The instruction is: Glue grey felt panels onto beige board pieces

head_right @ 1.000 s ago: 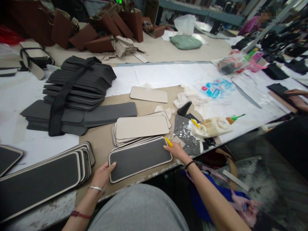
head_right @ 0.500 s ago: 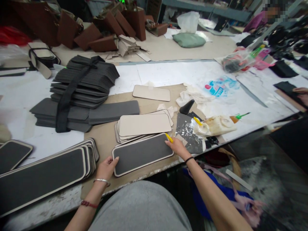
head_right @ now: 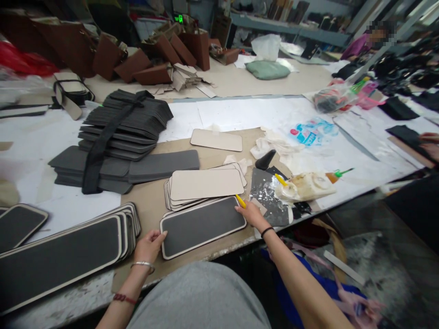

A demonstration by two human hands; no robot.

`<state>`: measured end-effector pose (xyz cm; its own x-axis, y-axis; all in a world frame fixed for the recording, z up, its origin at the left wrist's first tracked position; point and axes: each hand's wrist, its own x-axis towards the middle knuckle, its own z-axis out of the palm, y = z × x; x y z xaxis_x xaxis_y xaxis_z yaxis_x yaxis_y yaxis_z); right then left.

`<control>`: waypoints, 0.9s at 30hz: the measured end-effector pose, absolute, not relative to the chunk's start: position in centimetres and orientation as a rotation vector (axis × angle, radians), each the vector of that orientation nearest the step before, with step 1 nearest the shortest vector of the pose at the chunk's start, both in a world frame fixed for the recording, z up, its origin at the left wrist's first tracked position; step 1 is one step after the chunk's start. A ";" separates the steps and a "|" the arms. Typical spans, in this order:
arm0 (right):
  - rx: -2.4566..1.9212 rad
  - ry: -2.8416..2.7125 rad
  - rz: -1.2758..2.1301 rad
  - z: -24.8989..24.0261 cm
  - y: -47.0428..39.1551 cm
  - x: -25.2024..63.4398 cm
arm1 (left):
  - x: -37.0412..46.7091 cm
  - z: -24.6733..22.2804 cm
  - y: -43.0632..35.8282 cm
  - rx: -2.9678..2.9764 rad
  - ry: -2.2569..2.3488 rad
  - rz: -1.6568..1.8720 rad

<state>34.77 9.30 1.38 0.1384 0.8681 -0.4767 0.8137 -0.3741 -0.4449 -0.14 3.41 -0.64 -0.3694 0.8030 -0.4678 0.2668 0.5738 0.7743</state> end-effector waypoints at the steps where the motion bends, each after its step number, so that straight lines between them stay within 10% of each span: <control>1: -2.310 -1.716 1.053 1.3 9.4 34.8 | -0.1 -0.7 3.4 0.882 1.923 0.745; 27: -2.430 -1.804 0.959 2.5 10.1 33.7 | -0.4 -2.3 4.0 0.825 1.800 0.785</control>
